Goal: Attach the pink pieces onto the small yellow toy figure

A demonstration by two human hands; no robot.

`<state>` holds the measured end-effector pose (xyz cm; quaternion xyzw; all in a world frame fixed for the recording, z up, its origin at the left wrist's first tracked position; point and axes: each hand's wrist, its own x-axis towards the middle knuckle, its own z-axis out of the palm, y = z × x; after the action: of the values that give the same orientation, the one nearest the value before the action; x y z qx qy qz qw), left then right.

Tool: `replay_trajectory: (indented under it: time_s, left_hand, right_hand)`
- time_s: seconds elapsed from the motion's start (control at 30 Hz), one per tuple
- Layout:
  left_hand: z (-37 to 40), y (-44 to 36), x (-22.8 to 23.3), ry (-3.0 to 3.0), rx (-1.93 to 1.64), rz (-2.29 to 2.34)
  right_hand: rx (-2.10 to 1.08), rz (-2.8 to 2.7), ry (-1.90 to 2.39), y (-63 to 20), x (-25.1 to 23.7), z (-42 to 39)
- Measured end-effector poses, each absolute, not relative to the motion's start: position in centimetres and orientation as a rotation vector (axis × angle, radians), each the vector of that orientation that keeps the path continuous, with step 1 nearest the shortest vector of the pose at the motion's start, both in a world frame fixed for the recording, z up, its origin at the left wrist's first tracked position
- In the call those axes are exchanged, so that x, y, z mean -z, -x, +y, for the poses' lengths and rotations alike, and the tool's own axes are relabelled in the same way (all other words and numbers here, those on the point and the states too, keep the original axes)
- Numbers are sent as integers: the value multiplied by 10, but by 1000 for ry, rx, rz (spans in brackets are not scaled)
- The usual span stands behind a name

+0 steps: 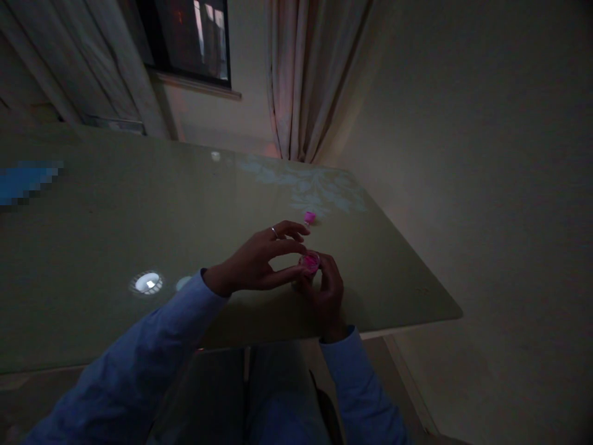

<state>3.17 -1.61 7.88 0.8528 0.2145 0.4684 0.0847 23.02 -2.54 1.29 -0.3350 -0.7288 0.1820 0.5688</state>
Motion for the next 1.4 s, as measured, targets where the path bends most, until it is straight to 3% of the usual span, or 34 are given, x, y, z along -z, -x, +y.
replay_trajectory:
  time_s: [0.37, 0.7, 0.83, 1.2, 1.4]
  left_hand:
    - [-15, -36, -68, -2746, -1190, 784]
    - [-18, -38, -72, -2630, -1522, 702]
    - [-16, -34, -74, -2507, -1486, 684]
    - [-15, -23, -11, -2144, -1165, 709]
    - [-17, -33, -4, -1994, -1138, 720]
  right_hand:
    - [-394, -1743, 769, -229, -11, -25]
    - [-429, -1701, 786, -229, -11, -26]
    - [-416, -1684, 783, -230, -12, -25]
    - [-478, -1604, 790, -232, 0, -22]
    - [-528, -1626, 723, -234, 2, -22]
